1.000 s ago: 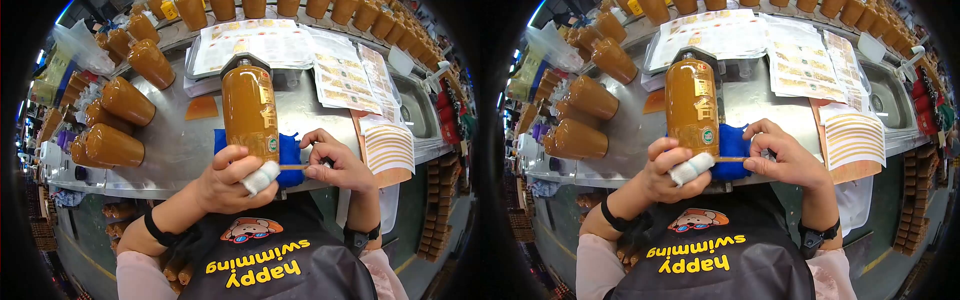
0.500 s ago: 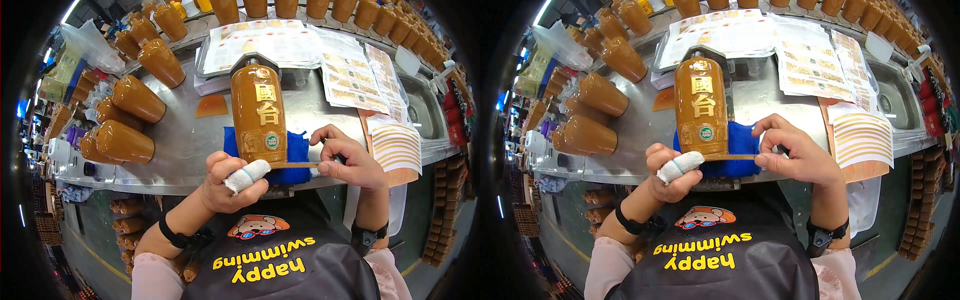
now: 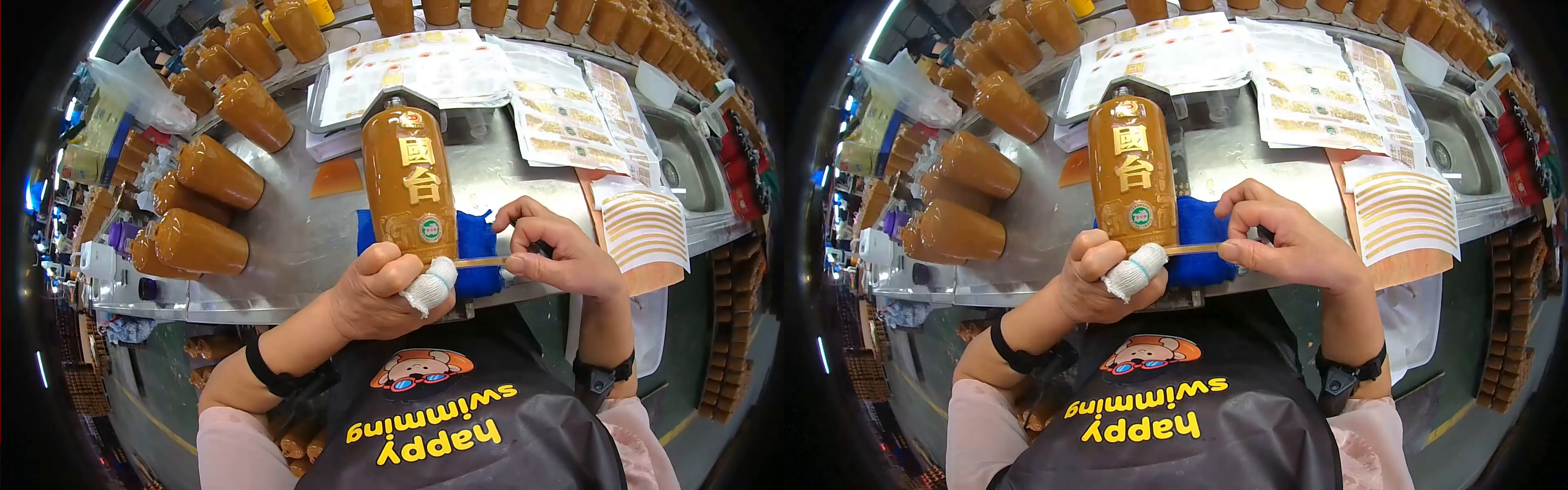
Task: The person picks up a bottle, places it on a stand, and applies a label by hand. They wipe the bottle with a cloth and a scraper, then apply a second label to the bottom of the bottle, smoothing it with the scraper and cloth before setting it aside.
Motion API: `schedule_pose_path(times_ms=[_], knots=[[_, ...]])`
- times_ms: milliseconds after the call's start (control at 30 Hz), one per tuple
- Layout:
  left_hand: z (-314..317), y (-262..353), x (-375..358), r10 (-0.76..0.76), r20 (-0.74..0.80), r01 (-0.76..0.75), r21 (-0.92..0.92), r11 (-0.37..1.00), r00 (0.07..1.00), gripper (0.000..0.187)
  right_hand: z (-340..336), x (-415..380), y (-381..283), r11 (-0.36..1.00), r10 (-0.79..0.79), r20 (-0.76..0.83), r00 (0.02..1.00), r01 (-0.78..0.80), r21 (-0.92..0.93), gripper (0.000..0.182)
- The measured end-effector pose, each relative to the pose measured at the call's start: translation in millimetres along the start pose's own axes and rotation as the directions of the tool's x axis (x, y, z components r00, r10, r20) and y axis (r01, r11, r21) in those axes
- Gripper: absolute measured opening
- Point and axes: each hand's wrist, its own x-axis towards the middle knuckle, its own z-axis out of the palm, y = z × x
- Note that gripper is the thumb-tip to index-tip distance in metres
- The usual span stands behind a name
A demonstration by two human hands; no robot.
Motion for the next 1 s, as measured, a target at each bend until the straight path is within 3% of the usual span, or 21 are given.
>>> schedule_pose_path(times_ms=[133, 167, 267, 300, 400, 433, 567, 700, 800, 933, 1000], knots=[[-13.0, -5.6, 0.7, 0.030, 0.029, -0.028, -0.072, 0.997, 0.999, 0.026, 0.3, 1.3, 0.4, 1.000, -0.019, -0.012, 1.000, 0.019, -0.007, 0.024], [-14.5, -4.5, -6.1, -0.042, 0.026, 0.045, -0.126, 0.991, 0.999, 0.029, 0.9, 1.7, 0.5, 1.000, -0.007, -0.011, 1.000, 0.007, 0.004, 0.024], [-12.9, -1.9, -5.9, -0.038, 0.005, 0.039, -0.085, 0.996, 0.999, 0.030, 1.3, 2.1, 3.6, 1.000, 0.002, -0.006, 1.000, -0.002, 0.021, 0.024], [-12.3, 0.5, -6.9, -0.100, 0.033, 0.104, -0.114, 0.988, 0.994, 0.030, 1.4, 1.7, 4.7, 1.000, 0.002, -0.002, 1.000, -0.002, 0.023, 0.024], [-3.7, -2.4, -5.7, -0.014, 0.033, 0.016, -0.089, 0.996, 0.999, 0.023, 1.5, 1.0, 6.2, 1.000, 0.003, -0.004, 1.000, -0.002, 0.019, 0.024], [-4.0, -7.6, 1.7, 0.092, -0.017, -0.093, -0.053, 0.994, 0.996, 0.023, 1.6, 1.1, 4.0, 0.999, 0.023, 0.006, 1.000, -0.023, 0.037, 0.024], [-14.2, -3.5, -12.9, -0.073, 0.086, 0.088, -0.188, 0.978, 0.994, 0.027, -1.0, 2.7, 1.1, 0.999, 0.021, 0.022, 1.000, -0.021, 0.031, 0.025], [-8.5, 0.7, -8.2, -0.109, 0.004, 0.108, -0.115, 0.987, 0.994, 0.027, -0.9, 3.9, 7.9, 0.999, 0.015, 0.002, 1.000, -0.015, 0.032, 0.023], [-8.3, -4.5, -0.7, 0.013, 0.017, -0.011, -0.082, 0.997, 1.000, 0.025, -0.1, 3.5, 4.1, 0.999, 0.021, 0.006, 1.000, -0.021, 0.040, 0.023], [-10.5, 0.5, -14.5, -0.118, 0.044, 0.124, -0.163, 0.979, 0.992, 0.030, 1.2, 3.5, 4.4, 0.999, 0.016, -0.002, 1.000, -0.016, 0.052, 0.023], [-9.5, 1.2, -15.4, -0.104, 0.040, 0.109, -0.157, 0.981, 0.994, 0.025, 1.5, 5.3, 6.9, 1.000, -0.005, 0.007, 1.000, 0.004, 0.028, 0.024]])
